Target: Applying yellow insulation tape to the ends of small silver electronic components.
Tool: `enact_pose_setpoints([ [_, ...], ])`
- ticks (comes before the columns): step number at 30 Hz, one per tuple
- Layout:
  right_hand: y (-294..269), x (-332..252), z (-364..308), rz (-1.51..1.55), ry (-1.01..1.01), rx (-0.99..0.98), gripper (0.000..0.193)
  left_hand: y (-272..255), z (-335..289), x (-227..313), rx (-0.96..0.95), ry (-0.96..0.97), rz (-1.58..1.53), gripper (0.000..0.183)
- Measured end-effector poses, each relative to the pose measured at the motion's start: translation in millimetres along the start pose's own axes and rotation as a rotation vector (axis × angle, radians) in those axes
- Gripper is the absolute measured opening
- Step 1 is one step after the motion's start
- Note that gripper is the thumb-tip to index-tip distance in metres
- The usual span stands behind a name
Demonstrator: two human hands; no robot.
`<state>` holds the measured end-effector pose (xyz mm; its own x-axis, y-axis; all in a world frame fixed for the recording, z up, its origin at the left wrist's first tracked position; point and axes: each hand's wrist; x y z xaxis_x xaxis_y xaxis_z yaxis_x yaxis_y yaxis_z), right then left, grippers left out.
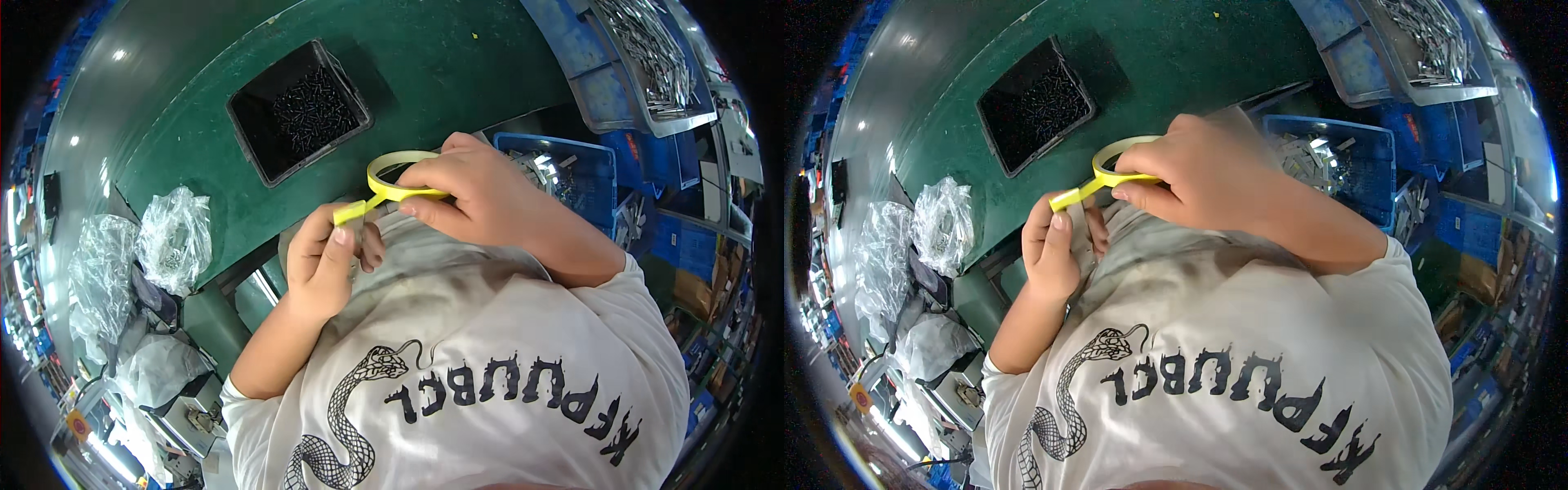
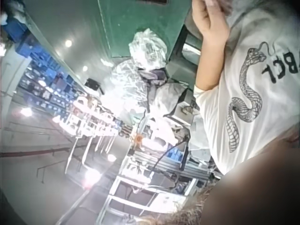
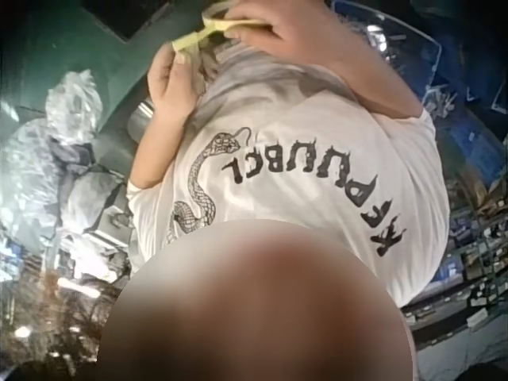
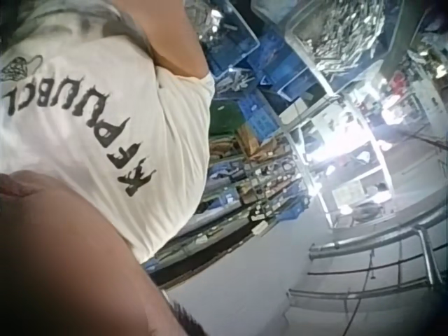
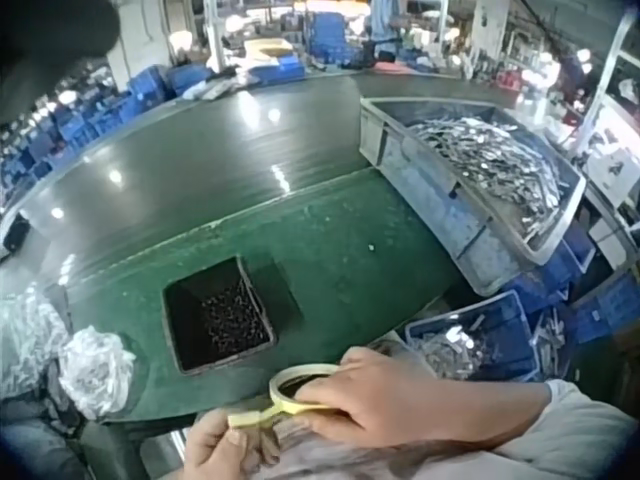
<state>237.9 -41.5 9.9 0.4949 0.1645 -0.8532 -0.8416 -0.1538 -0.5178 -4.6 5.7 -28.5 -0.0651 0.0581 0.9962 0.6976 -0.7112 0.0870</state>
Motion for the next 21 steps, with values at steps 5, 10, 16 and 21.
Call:
enact_pose_setpoints([
  [5,-4,3,-4,-0.077,-0.172,0.005,0.023,2,3,4,-0.060,0.065,0.070,0.030],
  [10,-15,-4,-3,-0.142,-0.366,0.135,0.029,20,14,25,0.175,-0.025,0.130,0.028],
  [16,-33,3,17,-0.597,-0.615,0.205,0.038,27,51,48,0.361,-0.083,0.310,0.028],
  [21,-39,17,43,-0.732,-0.619,0.223,0.034,16,84,68,0.411,-0.219,0.498,0.026],
])
Point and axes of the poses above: each hand's wrist, its own z-axis towards the middle knuckle, its own y-axis out of the palm, x = y × z, and after that the axes turned 13 degrees about z, right-handed
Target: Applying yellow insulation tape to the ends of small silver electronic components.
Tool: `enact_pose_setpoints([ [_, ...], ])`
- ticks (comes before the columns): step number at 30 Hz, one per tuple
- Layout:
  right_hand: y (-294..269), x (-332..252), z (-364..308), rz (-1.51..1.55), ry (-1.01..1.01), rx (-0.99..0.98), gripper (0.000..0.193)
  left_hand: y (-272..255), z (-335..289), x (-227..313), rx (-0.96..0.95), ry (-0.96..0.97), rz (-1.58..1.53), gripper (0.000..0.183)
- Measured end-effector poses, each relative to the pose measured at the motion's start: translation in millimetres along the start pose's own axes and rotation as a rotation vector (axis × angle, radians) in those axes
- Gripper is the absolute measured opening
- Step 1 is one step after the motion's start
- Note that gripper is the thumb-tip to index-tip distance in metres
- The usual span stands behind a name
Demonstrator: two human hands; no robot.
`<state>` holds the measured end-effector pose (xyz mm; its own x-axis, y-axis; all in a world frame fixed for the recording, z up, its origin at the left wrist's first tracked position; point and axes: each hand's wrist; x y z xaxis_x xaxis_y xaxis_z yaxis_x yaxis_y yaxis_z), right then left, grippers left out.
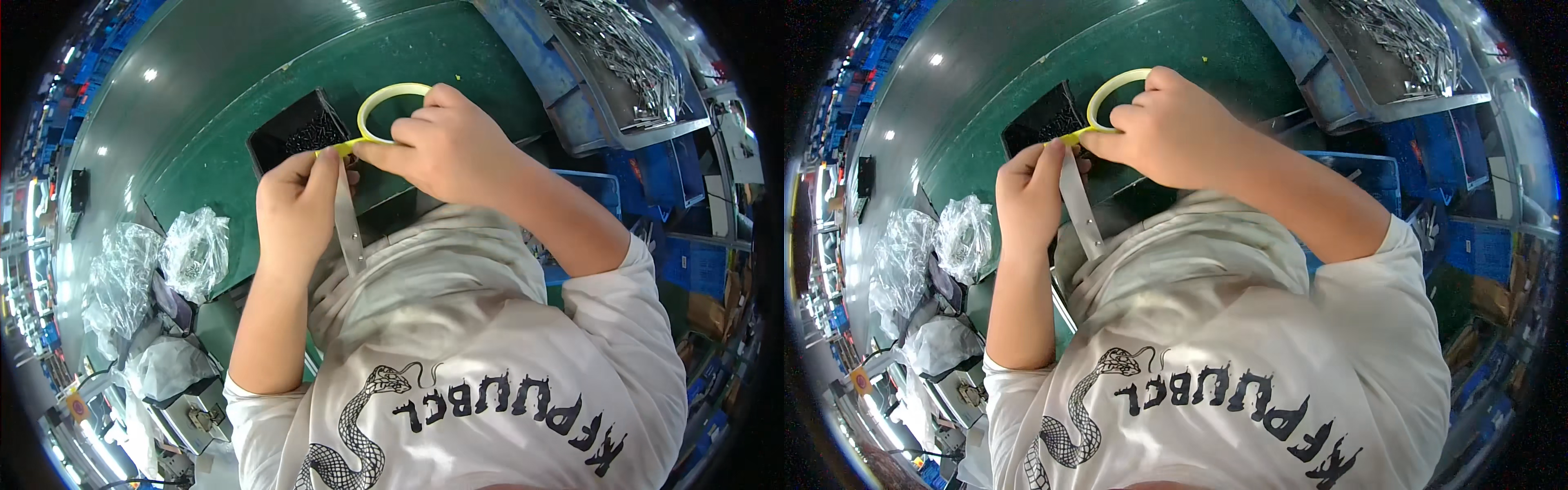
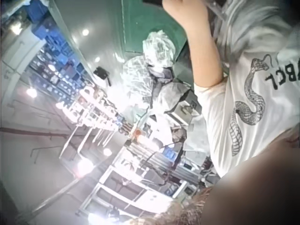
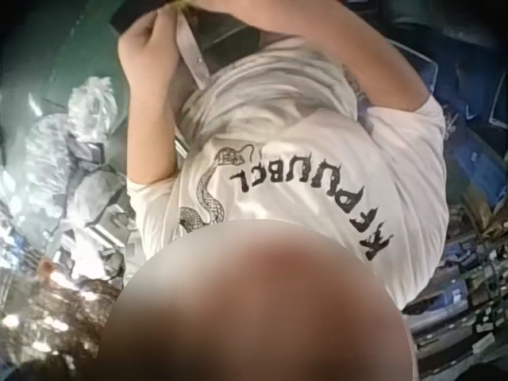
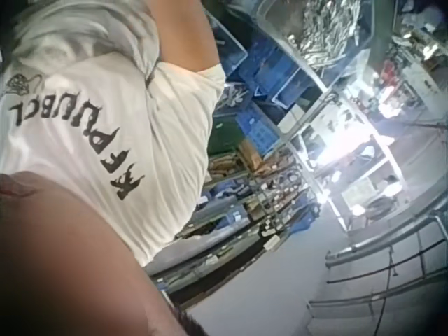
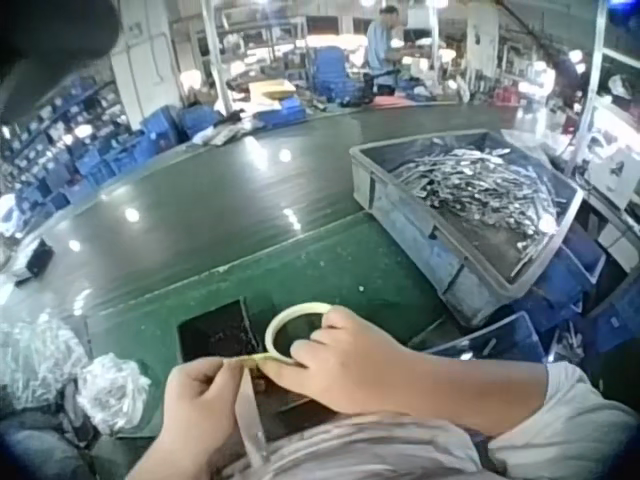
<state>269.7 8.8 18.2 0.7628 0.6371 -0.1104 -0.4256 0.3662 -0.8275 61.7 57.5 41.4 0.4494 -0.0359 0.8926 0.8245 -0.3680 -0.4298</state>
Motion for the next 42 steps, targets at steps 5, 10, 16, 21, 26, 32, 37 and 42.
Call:
enact_pose_setpoints([
  [5,12,18,15,-0.067,0.033,-0.040,0.026,-6,24,13,0.023,-0.085,0.200,0.030],
  [10,21,30,20,-0.063,0.056,-0.049,0.024,-7,42,18,0.009,-0.136,0.248,0.028],
  [16,35,38,18,-0.040,0.106,-0.088,0.023,-6,54,12,-0.020,-0.165,0.290,0.027],
  [21,44,44,7,0.014,0.164,-0.109,0.023,-8,57,2,-0.029,-0.180,0.228,0.030],
  [26,34,30,-15,0.050,0.172,-0.066,0.031,-12,27,-6,-0.066,-0.041,-0.050,0.031],
  [32,15,-3,-31,0.207,0.202,0.037,0.042,-18,-12,-6,-0.108,0.012,-0.660,0.030],
  [37,5,-24,-37,0.349,0.225,0.039,0.040,-10,-21,-3,-0.207,0.045,-0.712,0.044],
  [42,-6,-35,-46,0.466,0.272,0.016,0.038,1,-21,-9,-0.383,0.211,-0.659,0.046],
])
Point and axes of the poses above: each hand's wrist, its own z-axis towards the middle knuckle, its own y-axis out of the palm, x = y × z, and after that the axes turned 13 degrees about z, right-handed
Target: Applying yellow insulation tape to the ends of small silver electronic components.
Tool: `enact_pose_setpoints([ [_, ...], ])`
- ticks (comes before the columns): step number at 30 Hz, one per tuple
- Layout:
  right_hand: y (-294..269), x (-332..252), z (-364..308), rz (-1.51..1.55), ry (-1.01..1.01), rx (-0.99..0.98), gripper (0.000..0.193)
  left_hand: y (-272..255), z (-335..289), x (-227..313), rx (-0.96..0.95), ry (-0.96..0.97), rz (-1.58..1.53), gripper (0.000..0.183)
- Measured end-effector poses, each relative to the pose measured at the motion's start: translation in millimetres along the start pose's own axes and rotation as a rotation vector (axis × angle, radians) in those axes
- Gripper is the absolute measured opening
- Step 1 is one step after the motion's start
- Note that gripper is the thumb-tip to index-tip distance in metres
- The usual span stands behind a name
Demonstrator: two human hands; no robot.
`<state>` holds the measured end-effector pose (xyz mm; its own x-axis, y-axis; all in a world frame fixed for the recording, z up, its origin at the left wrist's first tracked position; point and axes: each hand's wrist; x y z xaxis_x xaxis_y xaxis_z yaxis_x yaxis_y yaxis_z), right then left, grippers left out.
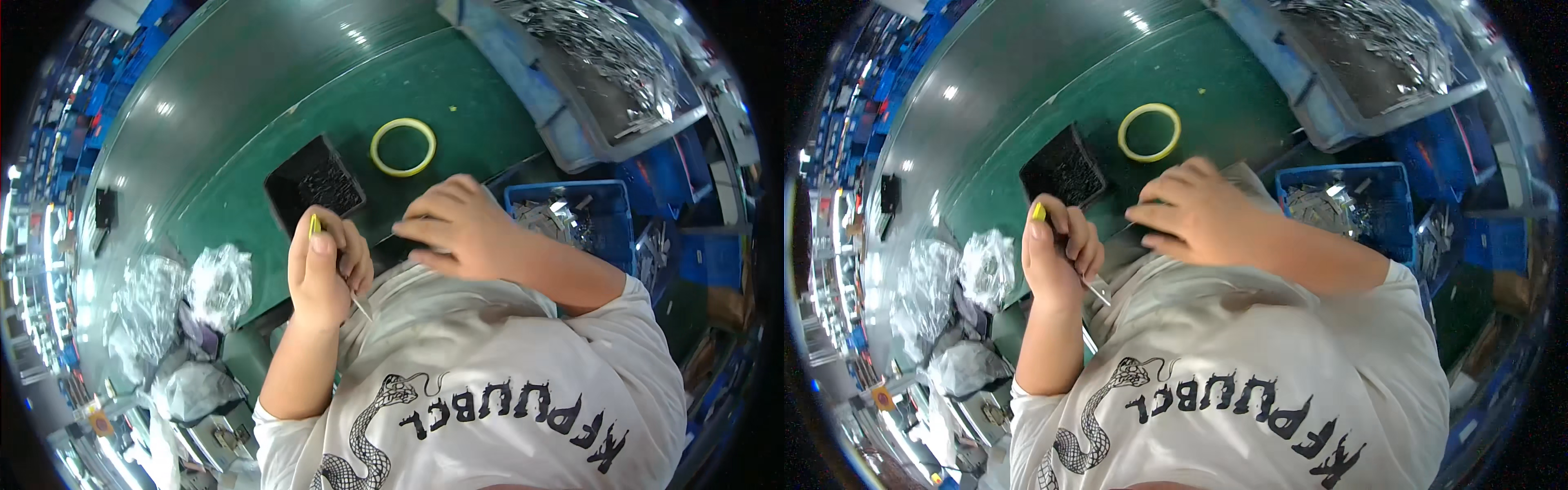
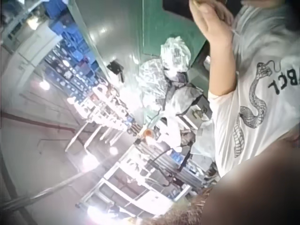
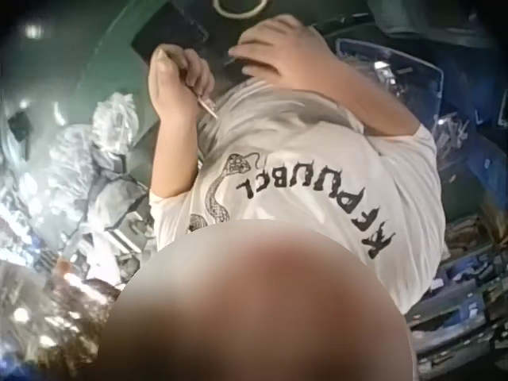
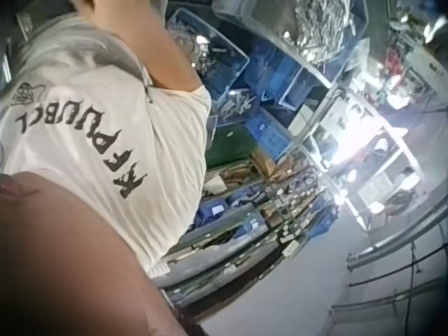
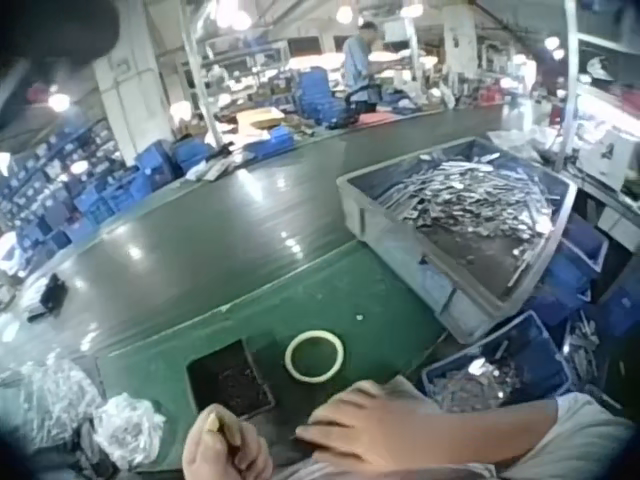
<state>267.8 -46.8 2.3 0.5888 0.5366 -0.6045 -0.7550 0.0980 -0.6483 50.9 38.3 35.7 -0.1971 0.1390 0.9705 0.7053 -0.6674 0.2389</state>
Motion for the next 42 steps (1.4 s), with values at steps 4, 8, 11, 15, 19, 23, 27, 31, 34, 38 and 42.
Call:
enact_pose_setpoints([
  [4,12,-9,-13,0.478,0.100,-0.102,0.035,18,-2,-13,-0.031,0.146,0.272,0.054],
  [8,14,-14,-22,0.831,0.240,-0.328,0.035,42,-7,-23,-0.143,0.293,0.547,0.056],
  [11,14,-10,-42,0.739,0.211,-0.262,0.029,52,4,-29,-0.331,0.413,0.669,0.024],
  [15,-21,15,-84,0.582,0.128,-0.124,0.016,45,-2,-28,-0.363,0.352,0.812,0.057],
  [19,-100,18,-153,-0.047,0.370,-0.093,0.031,7,-21,-36,-0.280,0.213,0.870,0.062],
  [23,-171,-12,-173,-0.491,0.371,0.091,0.034,-22,-43,-41,-0.181,-0.019,0.754,0.045],
  [27,-210,-14,-113,-0.766,0.225,0.295,0.016,-28,-48,-56,-0.132,-0.071,0.733,0.022],
  [31,-240,43,-24,-0.917,0.307,0.191,0.010,-11,-40,-47,-0.207,0.024,0.863,0.017],
  [34,-254,114,23,-1.022,0.539,-0.065,0.019,-18,-46,-48,-0.272,0.079,0.924,0.013],
  [38,-250,180,37,-1.122,0.583,-0.298,0.016,-27,-51,-54,-0.166,0.126,1.017,0.006],
  [42,-231,172,49,-1.217,0.613,-0.386,0.018,-30,-48,-57,-0.156,0.215,1.038,0.008],
])
Point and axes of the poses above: each hand's wrist, its own z-axis towards the middle knuckle, its own y-axis out of the palm, x = y × z, and after that the axes turned 13 degrees about z, right-handed
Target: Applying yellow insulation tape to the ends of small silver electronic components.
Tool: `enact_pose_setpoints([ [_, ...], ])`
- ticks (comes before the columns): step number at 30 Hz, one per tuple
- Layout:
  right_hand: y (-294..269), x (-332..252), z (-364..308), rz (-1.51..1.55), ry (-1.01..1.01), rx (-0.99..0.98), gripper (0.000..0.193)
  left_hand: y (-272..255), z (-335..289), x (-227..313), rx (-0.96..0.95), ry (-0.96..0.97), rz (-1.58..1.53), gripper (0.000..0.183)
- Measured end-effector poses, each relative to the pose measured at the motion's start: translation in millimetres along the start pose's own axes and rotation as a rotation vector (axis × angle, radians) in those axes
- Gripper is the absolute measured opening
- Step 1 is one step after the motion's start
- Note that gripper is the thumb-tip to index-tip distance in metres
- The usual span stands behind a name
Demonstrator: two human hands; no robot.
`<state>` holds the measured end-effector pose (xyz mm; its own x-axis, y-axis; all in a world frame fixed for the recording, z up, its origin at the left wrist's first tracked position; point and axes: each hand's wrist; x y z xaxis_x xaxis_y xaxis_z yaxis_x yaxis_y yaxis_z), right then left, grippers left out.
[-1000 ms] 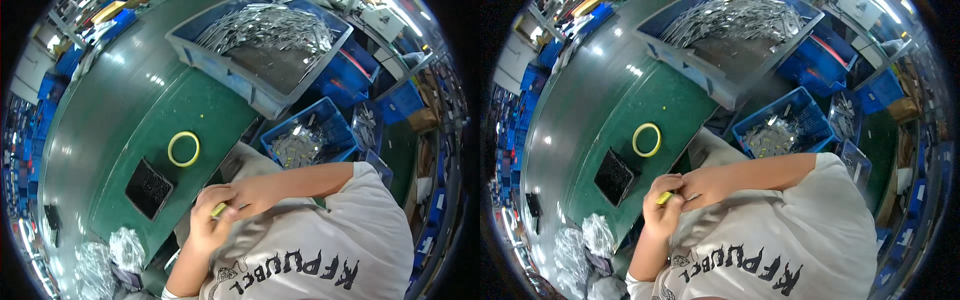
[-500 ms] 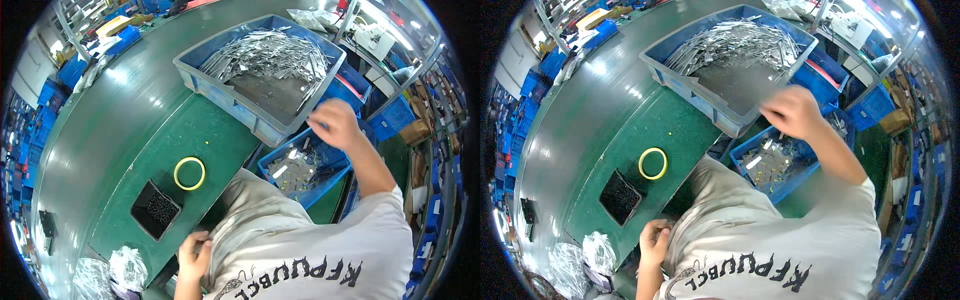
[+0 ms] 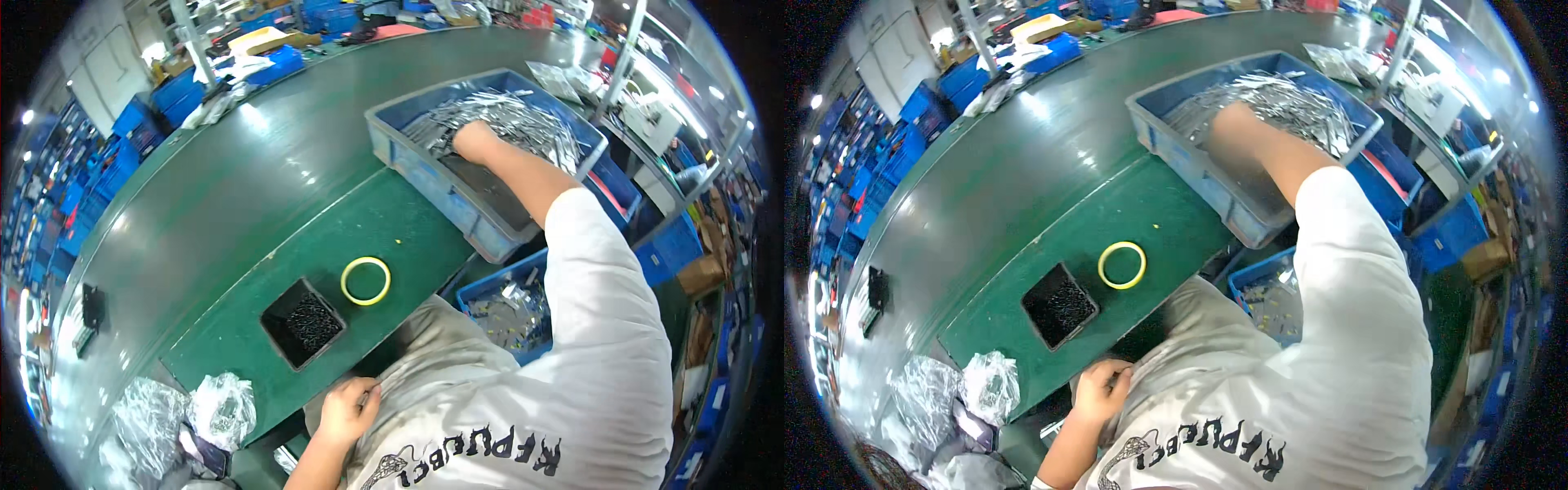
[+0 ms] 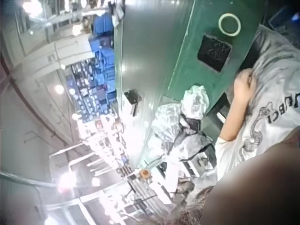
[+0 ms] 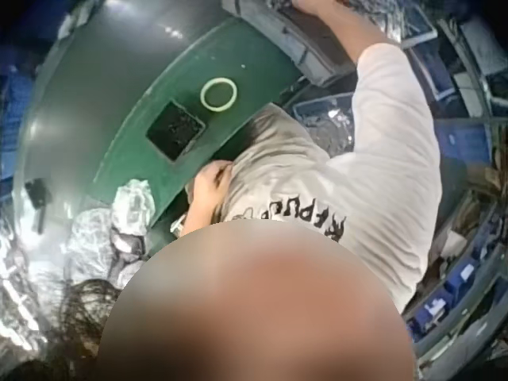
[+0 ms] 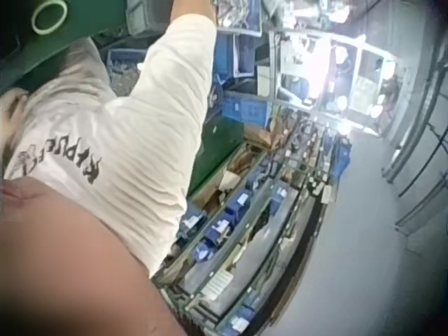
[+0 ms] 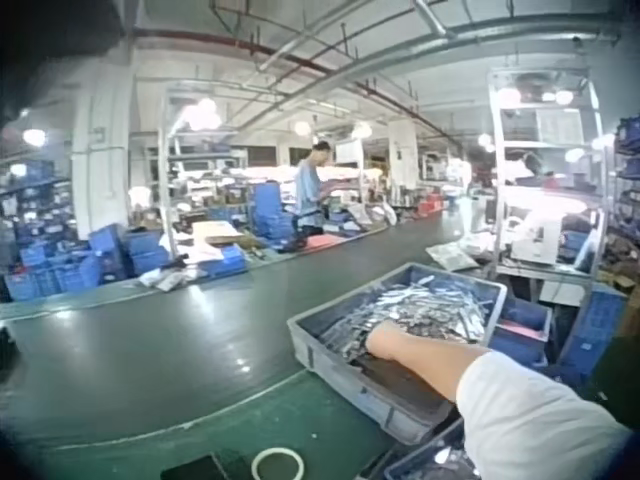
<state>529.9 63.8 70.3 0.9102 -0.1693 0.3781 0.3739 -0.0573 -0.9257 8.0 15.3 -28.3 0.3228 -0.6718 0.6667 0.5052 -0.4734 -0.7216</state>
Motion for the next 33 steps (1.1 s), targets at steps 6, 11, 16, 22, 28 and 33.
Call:
enact_pose_setpoints([
  [6,-50,-11,-23,0.095,-0.085,-0.138,0.020,2,-4,2,0.004,-0.004,-0.019,0.007],
  [11,-61,23,-60,0.381,-0.030,0.340,0.017,0,0,3,0.003,-0.014,-0.057,0.010],
  [16,-125,4,-155,0.620,-0.102,0.868,0.029,1,1,11,0.083,-0.015,-0.112,0.007],
  [22,-126,-92,-187,1.049,-0.763,0.494,0.030,-2,6,16,0.203,0.139,-0.045,0.030],
  [28,-68,-245,-167,1.423,-0.955,0.070,0.029,-16,10,37,0.263,0.195,0.140,0.036],
  [33,-67,-259,-135,1.670,-0.847,-0.028,0.018,-21,-8,24,-0.056,-0.014,-0.042,0.016],
])
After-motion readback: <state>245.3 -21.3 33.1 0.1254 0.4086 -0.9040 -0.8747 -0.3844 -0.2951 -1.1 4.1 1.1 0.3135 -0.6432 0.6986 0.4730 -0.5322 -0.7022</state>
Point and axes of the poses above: each hand's wrist, its own z-axis towards the middle knuckle, its own y-axis out of the palm, x = y × z, and after that the axes turned 13 degrees about z, right-handed
